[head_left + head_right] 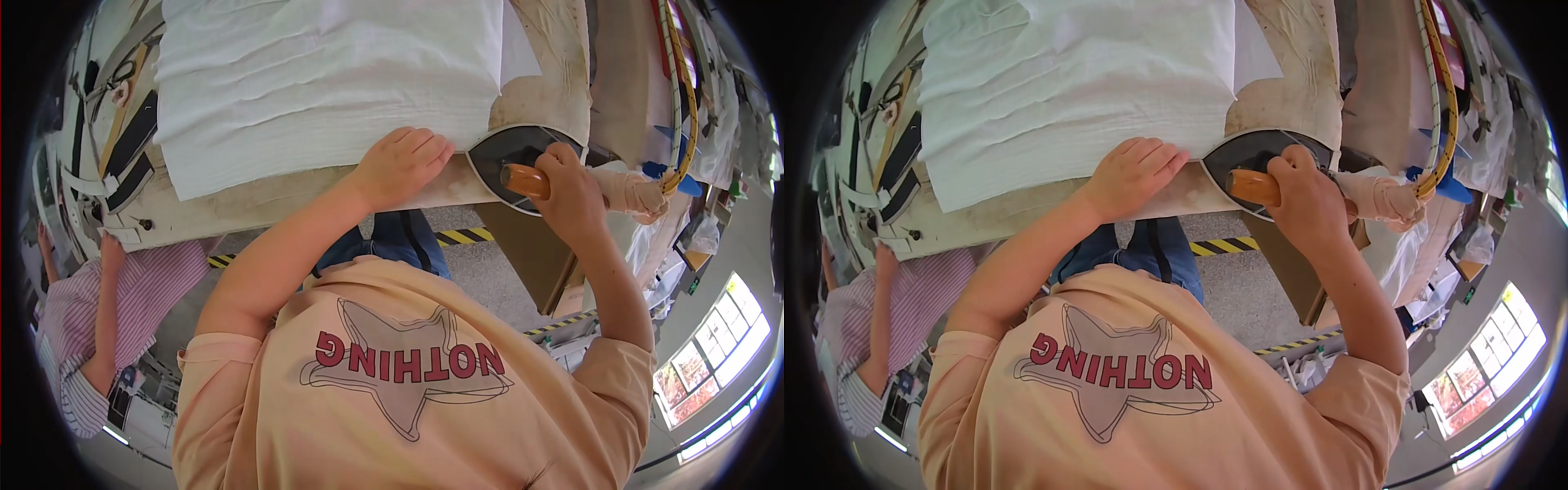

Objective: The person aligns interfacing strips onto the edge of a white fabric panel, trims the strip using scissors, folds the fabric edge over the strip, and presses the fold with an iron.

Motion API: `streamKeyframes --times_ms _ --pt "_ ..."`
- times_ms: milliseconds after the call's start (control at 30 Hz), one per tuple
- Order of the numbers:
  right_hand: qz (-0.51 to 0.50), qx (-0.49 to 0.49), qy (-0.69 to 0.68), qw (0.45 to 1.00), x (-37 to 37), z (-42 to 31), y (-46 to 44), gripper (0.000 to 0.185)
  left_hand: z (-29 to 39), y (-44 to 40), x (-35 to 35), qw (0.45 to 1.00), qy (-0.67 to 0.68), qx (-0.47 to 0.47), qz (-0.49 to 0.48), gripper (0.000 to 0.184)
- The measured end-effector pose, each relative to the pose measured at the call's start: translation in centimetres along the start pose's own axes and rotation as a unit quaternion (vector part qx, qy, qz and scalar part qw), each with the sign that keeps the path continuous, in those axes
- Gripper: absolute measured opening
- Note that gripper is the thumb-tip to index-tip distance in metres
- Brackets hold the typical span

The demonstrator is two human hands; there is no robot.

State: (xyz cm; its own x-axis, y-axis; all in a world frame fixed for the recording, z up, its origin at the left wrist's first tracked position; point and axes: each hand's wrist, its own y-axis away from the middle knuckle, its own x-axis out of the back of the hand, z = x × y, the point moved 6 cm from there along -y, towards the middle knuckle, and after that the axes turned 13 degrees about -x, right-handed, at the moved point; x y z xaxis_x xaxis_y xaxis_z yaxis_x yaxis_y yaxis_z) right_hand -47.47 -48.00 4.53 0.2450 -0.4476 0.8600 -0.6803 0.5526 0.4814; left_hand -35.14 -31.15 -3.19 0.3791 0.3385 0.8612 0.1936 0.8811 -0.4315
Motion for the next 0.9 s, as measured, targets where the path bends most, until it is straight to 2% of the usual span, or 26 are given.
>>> streamKeyframes --times_ms 200,300,333,433,667,900 --pt "-0.011 0.009 -0.012 1.0 -0.7 -3.5 0.1 0.03 -0.6 1.6 1.4 0.999 -0.025 0.015 0.022 0.026" --pt "-0.018 0.004 -0.017 1.0 -1.3 -4.0 0.0 0.031 -2.0 4.2 2.7 0.982 0.006 0.181 0.052 0.022" --pt "-0.016 0.01 -0.016 1.0 -1.4 -3.9 0.0 0.031 -1.8 4.6 2.9 0.982 0.01 0.182 0.048 0.022" --pt "-0.011 0.026 -0.011 1.0 -1.5 -3.8 -0.2 0.03 -2.6 6.3 3.3 0.957 0.01 0.284 0.061 0.02" --pt "0.012 0.017 -0.025 0.999 -1.2 -3.7 0.0 0.027 -3.0 6.3 3.3 0.94 0.03 0.33 0.079 0.015" --pt "-0.014 -0.004 0.002 1.0 -1.4 -3.6 0.1 0.026 -3.1 5.9 3.2 0.935 0.018 0.345 0.077 0.016"
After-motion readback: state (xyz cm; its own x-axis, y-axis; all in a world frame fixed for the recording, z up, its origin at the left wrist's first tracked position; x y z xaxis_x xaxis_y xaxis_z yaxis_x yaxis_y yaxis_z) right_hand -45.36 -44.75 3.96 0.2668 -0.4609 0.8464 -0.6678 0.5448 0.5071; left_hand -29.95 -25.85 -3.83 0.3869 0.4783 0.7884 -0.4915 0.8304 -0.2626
